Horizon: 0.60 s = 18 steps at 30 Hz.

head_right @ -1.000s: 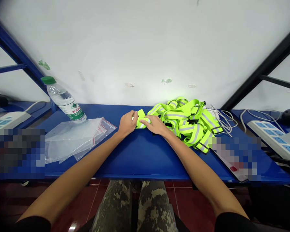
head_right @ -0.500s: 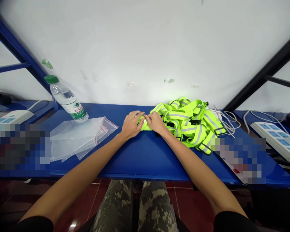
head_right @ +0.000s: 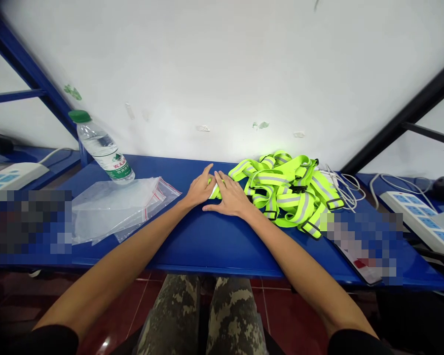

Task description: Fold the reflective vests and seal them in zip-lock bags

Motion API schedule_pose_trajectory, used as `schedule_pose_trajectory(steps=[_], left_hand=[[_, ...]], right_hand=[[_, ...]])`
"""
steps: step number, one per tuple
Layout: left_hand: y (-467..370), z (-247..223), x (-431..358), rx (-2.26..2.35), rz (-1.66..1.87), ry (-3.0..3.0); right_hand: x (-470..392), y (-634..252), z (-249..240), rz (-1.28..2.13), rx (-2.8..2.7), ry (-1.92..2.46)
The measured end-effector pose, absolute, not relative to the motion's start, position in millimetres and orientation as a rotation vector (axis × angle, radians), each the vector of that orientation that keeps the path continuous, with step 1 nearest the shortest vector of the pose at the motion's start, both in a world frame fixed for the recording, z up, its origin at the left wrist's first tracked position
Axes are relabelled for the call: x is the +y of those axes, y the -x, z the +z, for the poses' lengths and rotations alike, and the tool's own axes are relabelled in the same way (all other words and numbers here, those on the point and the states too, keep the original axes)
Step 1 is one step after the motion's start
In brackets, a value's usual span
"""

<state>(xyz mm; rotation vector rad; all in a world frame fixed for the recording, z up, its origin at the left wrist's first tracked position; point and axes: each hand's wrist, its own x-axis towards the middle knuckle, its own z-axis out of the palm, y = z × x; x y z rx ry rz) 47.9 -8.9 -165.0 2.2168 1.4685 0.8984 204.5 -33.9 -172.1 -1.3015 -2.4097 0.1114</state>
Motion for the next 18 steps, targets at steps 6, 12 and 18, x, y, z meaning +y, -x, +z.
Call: schedule_pose_trajectory(steps=[6, 12, 18], left_hand=[[-44.4, -161.1, -24.2, 1.427, 0.85, -2.33], [-33.2, -127.5, -60.1, 1.712, 0.785, -2.432], [18.8, -99.1, -78.8, 2.441, 0.329, -2.005]], right_hand=[[-25.8, -197.1, -167.5, -0.006, -2.436, 1.307], [-30.9, -196.9, -163.1, -0.018, -2.461, 1.292], [-33.7, -192.8, -162.0, -0.014, -2.414, 1.319]])
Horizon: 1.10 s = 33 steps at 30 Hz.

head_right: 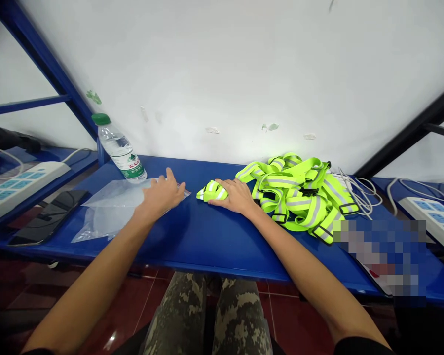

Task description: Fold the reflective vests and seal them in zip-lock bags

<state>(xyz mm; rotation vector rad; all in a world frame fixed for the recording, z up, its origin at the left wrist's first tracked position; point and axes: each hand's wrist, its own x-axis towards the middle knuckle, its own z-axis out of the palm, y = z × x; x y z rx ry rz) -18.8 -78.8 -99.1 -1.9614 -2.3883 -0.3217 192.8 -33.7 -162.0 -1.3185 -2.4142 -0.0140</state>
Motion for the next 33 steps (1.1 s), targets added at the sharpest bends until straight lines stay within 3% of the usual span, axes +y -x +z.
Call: schedule_pose_trajectory(steps=[3, 10, 21, 33], left_hand=[[22.1, -102.8, -71.9, -2.406, -0.095, 2.196], [-13.6, -112.4, -34.0, -2.183, -0.307, 2.344], [-10.7, -144.5, 4.1, -1.986, -1.156, 2.506], [-9.7, -153.6, 5.4, -2.071, -1.592, 2.566]], right_hand=[[-33.3, -195.8, -159.9, -0.039, -2.388, 1.402], [-32.5, -207.8, -151.2, 0.014, -2.329, 1.605], [-30.8, -210.2, -152.6, -0.024, -2.254, 1.561], [-34.3, -214.2, -158.1, 0.058, -2.003, 1.592]])
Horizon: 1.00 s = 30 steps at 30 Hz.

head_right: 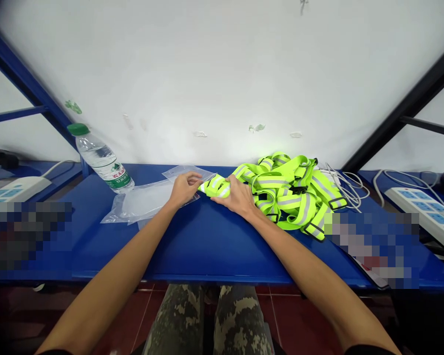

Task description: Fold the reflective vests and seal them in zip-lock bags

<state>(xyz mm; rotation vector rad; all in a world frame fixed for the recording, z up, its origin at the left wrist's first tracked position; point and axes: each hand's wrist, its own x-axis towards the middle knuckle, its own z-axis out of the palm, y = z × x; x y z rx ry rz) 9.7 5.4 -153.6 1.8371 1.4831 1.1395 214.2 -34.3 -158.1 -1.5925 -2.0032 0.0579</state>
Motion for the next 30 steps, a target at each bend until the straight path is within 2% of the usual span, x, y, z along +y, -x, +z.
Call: schedule_pose_trajectory(steps=[6, 19, 25, 30], left_hand=[[-17.6, -153.6, -1.5, 1.434, 1.105, -1.876], [-21.6, -141.5, -4.2, 1.361, 1.381, -1.583], [-31.5, -138.6, -16.8, 1.522, 1.456, -1.906], [-39.5, -137.8, -26.6, 1.585, 1.305, -2.428]], right_hand=[[-32.3, -216.8, -158.0, 0.135, -1.688, 1.561], [-37.5, -211.2, -158.0, 0.06, -1.823, 1.692], [-41.2, -207.4, -153.5, 0.049, -1.875, 1.72], [-46.4, -203.8, -150.5, 0.085, -1.869, 1.769]])
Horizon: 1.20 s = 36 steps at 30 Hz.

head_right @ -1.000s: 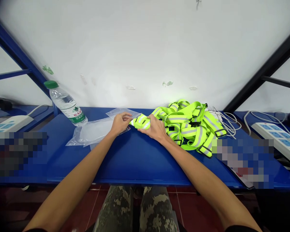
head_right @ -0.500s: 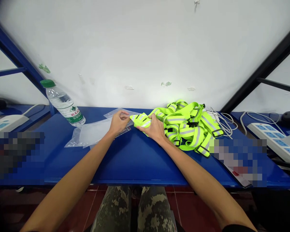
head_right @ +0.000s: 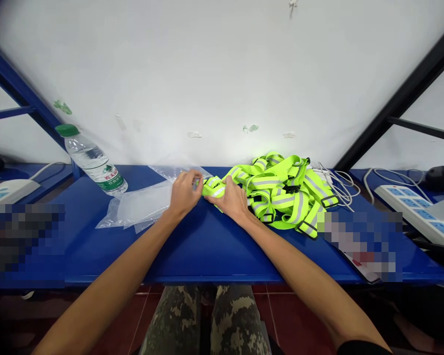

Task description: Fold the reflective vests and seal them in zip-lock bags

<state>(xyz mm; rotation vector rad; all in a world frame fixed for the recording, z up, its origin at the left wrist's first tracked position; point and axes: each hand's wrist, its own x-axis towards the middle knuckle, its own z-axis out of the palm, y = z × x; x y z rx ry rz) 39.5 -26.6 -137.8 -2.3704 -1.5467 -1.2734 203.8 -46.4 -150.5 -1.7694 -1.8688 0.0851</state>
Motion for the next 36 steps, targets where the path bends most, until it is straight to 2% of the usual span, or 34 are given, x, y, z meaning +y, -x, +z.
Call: schedule_pose_trajectory(steps=[3, 6, 12, 19, 29, 36], left_hand=[[-41.1, -137.8, -27.8, -1.471, -1.135, 2.402], [-38.5, -138.1, -26.2, -1.502, -1.141, 2.392], [-35.1, -139.7, -23.7, -1.651, -1.344, 2.323], [-42.4, -142.6, -28.6, -1.549, -1.538, 2.387], [-44.0, -147.1, -34.3, -1.392, -1.409, 2.553], [-53.7, -149.6, -39.0, -1.234, -1.411, 2.574]], right_hand=[[-48.8, -202.7, -149.7, 0.097, -1.871, 1.77], [-50.6, -202.1, -148.4, 0.123, -1.901, 1.728], [-54.3, -200.3, -145.9, 0.136, -1.996, 1.686], [-56.7, -195.7, -149.5, 0.082, -2.097, 1.611], [-44.4, -208.9, -152.5, 0.193, -1.806, 1.73], [-47.2, -205.6, -150.5, 0.18, -1.792, 1.721]])
